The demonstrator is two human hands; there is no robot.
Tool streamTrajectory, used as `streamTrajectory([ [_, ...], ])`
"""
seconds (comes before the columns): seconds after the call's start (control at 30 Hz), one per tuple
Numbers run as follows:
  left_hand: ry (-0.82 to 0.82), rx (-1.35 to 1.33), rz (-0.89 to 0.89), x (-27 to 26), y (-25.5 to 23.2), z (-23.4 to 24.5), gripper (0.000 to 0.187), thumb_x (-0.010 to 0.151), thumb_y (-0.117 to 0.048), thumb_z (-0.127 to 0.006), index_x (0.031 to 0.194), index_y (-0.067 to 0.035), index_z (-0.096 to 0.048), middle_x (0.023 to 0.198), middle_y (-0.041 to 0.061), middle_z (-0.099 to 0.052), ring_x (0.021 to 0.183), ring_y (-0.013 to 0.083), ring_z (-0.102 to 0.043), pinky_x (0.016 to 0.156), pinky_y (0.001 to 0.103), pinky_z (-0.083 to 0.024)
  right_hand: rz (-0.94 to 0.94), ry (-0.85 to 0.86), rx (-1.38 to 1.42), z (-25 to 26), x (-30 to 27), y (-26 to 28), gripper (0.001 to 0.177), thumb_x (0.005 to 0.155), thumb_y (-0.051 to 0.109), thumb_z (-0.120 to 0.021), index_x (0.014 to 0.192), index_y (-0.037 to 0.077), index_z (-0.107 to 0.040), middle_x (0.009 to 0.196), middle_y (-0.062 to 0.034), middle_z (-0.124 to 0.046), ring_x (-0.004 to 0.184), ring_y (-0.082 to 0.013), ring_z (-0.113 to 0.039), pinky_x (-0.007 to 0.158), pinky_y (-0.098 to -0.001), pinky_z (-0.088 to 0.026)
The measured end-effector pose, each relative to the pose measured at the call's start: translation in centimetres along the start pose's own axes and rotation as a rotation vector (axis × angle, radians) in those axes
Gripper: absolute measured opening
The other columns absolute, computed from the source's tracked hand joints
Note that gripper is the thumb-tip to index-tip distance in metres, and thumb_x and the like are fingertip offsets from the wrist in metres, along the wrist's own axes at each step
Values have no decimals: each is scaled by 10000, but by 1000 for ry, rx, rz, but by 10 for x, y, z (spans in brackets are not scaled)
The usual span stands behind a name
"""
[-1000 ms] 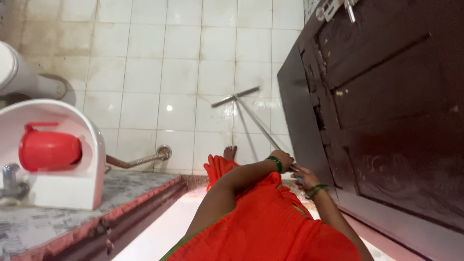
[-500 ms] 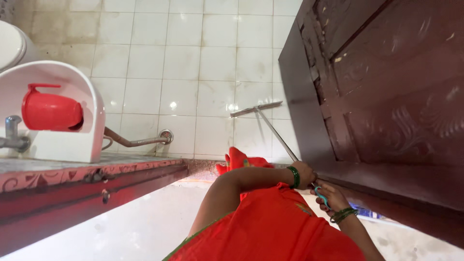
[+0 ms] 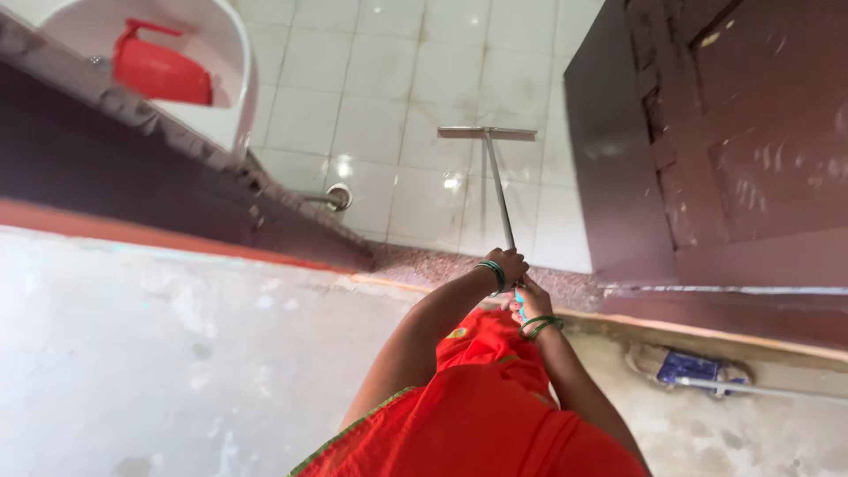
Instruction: The person uses a squeegee to push water across a tiled bathroom floor toward a drain, covering several areas of the room.
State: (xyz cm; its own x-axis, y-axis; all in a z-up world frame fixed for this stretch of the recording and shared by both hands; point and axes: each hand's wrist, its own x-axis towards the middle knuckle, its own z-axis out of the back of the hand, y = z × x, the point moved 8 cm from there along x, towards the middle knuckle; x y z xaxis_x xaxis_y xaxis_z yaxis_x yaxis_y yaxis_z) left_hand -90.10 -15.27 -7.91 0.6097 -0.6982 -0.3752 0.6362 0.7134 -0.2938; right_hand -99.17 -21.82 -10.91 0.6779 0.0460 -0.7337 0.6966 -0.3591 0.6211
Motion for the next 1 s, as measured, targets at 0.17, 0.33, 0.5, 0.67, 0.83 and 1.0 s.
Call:
streamTrajectory([
  [0.17,-96,-71,41,-47,-41,-45,405,861,-384,-744,1194,-160,-680,1255,92,-656,1246,310,-593,942,494,-553,-49,-36,-196,22,-60,-37,474,969,111,-512,1430,212,-556,818,-53,-601,515,-129,-447,390,-277,-311],
  [0.33,-89,-145,76,-83,-114,-87,462,838,-446,-734,1191,-156,-667,1235,89,-659,1242,310,-596,898,497,-570,-102,-29,-312,79,-122,-78,539,967,100,-500,1481,260,-535,850,-33,-606,534,-93,-435,419,-249,-330],
  [0.5,-189,-94,-3,-97,-200,-97,408,859,-450,-705,1162,-177,-692,1188,107,-687,1114,309,-680,917,465,-572,-87,-2,-296,138,-182,-91,510,974,107,-512,1475,185,-561,868,-34,-621,564,-98,-455,439,-242,-341],
  [0.67,-179,-91,-107,-114,-296,-64,420,884,-497,-659,1148,-172,-690,1135,90,-716,1025,258,-728,874,413,-598,-83,14,-230,202,-264,-75,526,970,124,-520,1496,119,-521,876,-53,-632,570,-105,-457,440,-237,-327],
  [0.83,-97,-144,-171,-131,-332,-35,469,891,-550,-651,1148,-159,-684,1135,101,-715,1003,274,-732,847,425,-606,-130,54,-158,229,-293,-74,530,984,120,-523,1512,77,-508,897,-49,-601,601,-100,-459,451,-246,-348],
  [1.0,-104,-125,-167,-118,-299,-47,468,867,-504,-682,1170,-147,-682,1163,121,-701,1037,304,-717,864,439,-599,-176,91,-103,212,-250,-90,545,968,119,-487,1514,123,-473,895,-64,-609,577,-122,-437,419,-266,-318],
])
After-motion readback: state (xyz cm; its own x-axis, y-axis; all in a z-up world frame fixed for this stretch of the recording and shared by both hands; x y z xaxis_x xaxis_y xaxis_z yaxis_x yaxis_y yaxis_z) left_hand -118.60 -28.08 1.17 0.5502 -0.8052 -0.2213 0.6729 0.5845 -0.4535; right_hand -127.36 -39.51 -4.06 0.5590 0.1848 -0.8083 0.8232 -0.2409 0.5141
